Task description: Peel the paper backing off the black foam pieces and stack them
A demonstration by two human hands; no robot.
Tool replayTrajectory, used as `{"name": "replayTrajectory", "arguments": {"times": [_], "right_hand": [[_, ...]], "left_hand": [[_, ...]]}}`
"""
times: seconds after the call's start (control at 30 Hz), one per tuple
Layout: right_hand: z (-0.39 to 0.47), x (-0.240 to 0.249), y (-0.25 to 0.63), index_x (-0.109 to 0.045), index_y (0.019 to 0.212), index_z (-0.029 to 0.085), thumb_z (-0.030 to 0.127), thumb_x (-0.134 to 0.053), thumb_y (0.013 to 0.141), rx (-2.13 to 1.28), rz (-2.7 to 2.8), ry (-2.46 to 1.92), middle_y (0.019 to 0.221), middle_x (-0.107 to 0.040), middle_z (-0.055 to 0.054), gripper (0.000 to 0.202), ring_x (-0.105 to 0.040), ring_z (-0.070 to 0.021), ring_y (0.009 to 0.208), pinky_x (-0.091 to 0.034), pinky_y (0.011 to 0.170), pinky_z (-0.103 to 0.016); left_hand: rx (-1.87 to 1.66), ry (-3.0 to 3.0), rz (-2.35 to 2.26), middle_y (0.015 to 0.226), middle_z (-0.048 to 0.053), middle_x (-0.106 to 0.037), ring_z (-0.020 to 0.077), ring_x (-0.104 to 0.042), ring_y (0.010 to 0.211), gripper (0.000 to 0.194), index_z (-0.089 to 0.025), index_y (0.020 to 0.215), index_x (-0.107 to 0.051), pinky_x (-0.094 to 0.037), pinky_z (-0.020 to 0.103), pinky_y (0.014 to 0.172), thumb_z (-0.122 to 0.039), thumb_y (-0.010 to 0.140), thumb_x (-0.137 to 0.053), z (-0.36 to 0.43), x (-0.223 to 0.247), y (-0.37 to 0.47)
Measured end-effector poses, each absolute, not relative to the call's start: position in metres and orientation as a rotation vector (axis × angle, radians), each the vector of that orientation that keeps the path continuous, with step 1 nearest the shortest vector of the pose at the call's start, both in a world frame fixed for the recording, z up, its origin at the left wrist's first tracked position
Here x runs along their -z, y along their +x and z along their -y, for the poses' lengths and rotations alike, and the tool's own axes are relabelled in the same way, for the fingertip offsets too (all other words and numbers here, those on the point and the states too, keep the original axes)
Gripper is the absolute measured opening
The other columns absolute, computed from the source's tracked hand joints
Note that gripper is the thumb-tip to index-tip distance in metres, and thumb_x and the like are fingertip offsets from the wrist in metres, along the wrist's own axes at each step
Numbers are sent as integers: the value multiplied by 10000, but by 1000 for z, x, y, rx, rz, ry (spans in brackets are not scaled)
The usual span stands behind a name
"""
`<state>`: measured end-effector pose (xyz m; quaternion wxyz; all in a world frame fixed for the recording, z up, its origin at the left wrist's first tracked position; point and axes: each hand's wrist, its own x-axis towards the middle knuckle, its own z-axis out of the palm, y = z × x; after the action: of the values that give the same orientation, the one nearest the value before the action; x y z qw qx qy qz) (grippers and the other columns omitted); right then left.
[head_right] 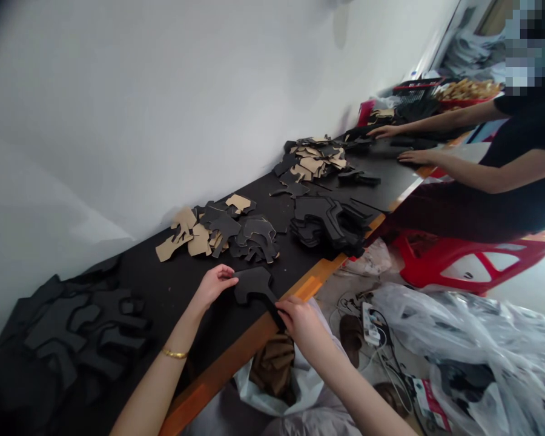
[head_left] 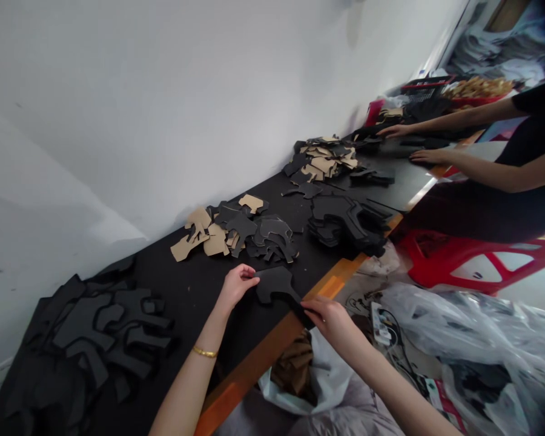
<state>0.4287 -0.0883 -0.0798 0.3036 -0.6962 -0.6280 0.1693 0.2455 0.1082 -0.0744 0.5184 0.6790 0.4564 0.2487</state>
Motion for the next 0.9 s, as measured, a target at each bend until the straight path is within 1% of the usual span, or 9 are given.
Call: {"name": "replayTrajectory", "arguments": {"times": [0.2,0.37,0.53,0.9], "right_hand": [[88,80,427,-694,1024,169,202,-472,883,-464,1619,-1860,944,-721,-95,265,-676,-218,863,-511,771,-308],[88,78,426,-707,992,194,181,-480,873,-482,1663,-1863,901,-722,-77,257,-674,-204,841,-509,758,-292],[86,78,426,-727,957,202,143,-525,828,-453,1724,-1936,867,-710,-72,247,-670,-200,813,-505,726,-269],[87,69,425,-718,967,200,122,-499,852,-483,1775,-1973,882,-685,-67,259,-658,-194,833,-488,729,-250]], "left_hand": [[-600,1633,-1103,693,4,-652,149,-624,664,210,-158,747,-622,-495,277,680,-179,583,-751,-107,74,246],[-605,1639,-1103,697,8,-655,156,-627,679,217,-160,740,-621,-494,280,686,-184,574,-759,-108,76,246],[-608,1642,-1100,696,9,-658,155,-628,668,213,-159,742,-623,-498,282,680,-180,579,-758,-109,77,245],[-603,1655,-1084,717,18,-658,153,-620,679,229,-158,756,-624,-489,273,674,-220,581,-758,-109,77,245]]}}
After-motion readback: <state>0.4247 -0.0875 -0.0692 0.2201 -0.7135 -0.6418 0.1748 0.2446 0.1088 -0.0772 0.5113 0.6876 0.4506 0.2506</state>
